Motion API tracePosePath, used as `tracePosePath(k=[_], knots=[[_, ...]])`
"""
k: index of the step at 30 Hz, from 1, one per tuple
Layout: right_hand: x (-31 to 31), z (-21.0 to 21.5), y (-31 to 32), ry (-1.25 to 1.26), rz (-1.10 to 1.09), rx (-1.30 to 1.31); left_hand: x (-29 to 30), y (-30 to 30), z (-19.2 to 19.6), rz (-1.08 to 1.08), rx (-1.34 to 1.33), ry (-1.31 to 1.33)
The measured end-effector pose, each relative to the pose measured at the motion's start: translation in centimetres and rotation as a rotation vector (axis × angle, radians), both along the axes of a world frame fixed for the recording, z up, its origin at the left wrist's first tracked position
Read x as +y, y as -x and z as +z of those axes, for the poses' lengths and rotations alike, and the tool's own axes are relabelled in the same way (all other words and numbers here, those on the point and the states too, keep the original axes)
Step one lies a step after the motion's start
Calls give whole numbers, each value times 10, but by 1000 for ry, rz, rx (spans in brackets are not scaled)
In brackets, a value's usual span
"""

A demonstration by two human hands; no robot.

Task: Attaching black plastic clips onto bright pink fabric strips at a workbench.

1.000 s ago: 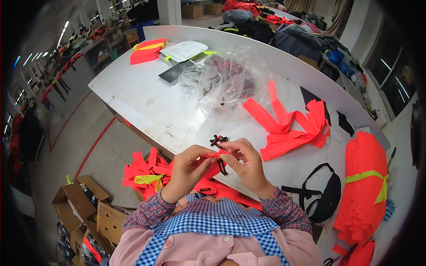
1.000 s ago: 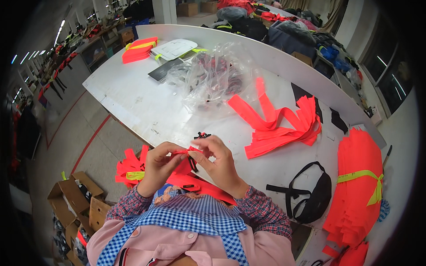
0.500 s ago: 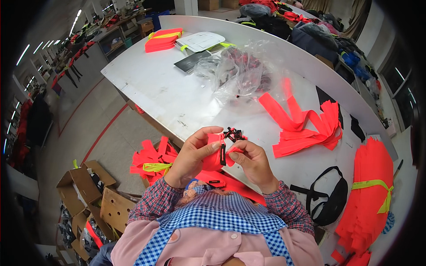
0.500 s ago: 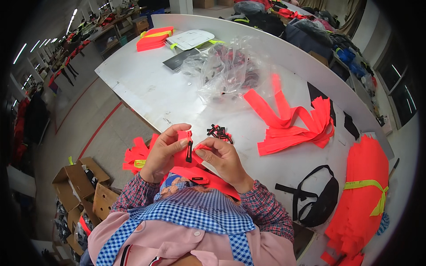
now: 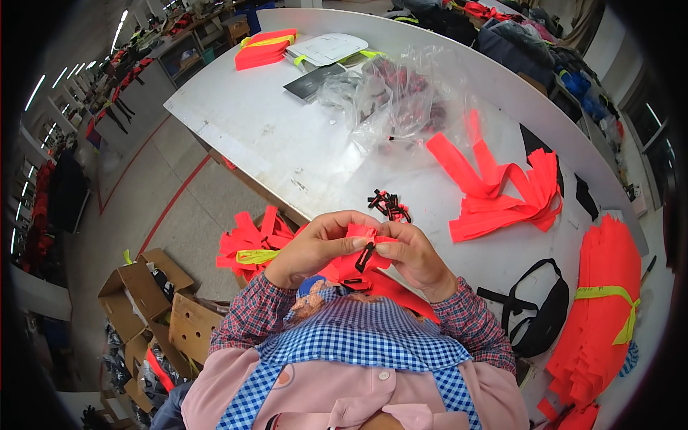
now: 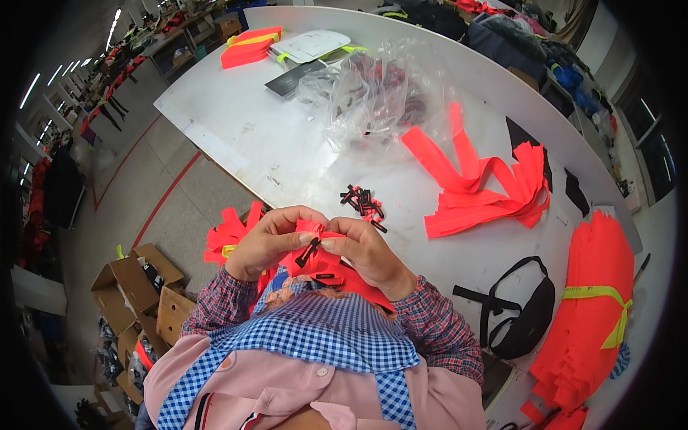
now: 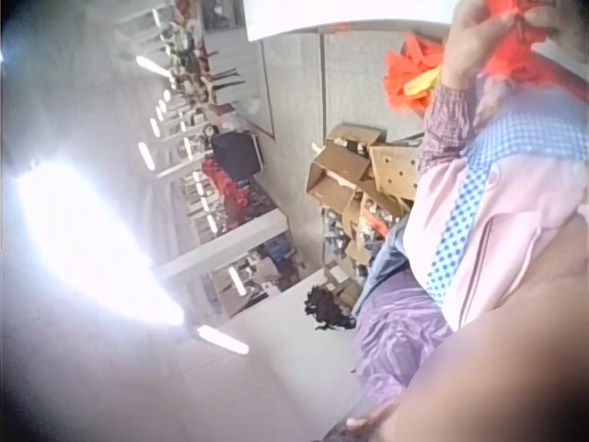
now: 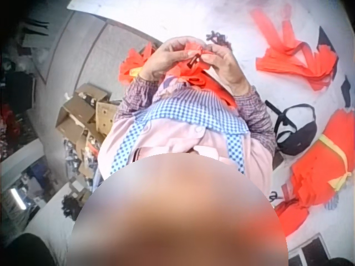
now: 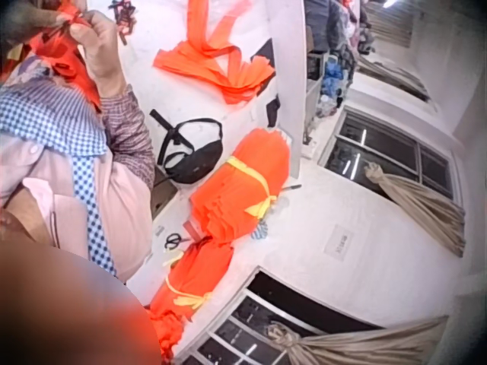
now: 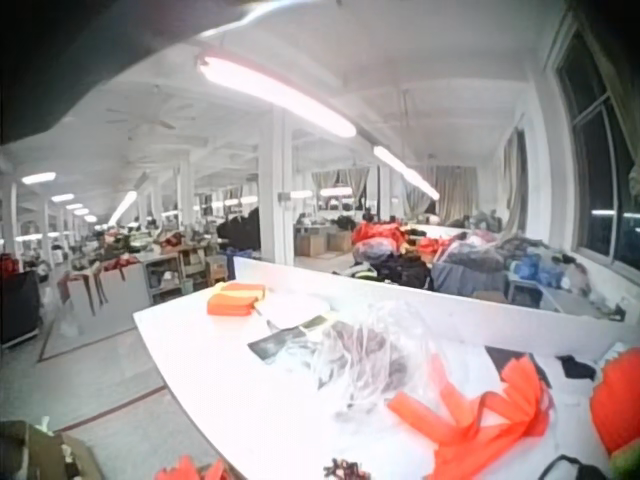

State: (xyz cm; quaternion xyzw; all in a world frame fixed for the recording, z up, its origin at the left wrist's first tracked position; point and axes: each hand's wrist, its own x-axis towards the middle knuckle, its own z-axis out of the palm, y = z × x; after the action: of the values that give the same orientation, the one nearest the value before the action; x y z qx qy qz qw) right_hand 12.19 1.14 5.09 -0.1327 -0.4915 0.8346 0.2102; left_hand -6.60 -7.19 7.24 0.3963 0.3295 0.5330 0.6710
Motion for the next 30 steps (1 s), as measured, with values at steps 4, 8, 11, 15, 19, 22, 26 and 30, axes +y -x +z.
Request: tracePosePath(k=[4, 8, 11, 15, 19, 22, 26, 30], knots=[[-3, 0, 1, 68, -27, 3, 0, 5, 6, -37, 120, -12], [-1, 0, 1, -402, -213, -64, -1, 3, 11, 24, 254, -79], [-3, 7, 4, -929, -440, -86, -3, -4, 7, 123, 299, -48], [-6, 8, 2, -876, -434, 1, -8, -1, 2, 183, 519, -156], [-5, 7, -1, -1007, -426, 44, -11, -2, 13, 195, 691, -246], [-9, 7, -1, -1166, -504, 21, -13, -3, 14, 207, 834, -353], [-14, 6, -1, -1229, -551, 39, -14, -3, 13, 210, 885, -426], [-16, 4, -2, -1237, -567, 71, -15, -5, 11, 195, 804, -407]])
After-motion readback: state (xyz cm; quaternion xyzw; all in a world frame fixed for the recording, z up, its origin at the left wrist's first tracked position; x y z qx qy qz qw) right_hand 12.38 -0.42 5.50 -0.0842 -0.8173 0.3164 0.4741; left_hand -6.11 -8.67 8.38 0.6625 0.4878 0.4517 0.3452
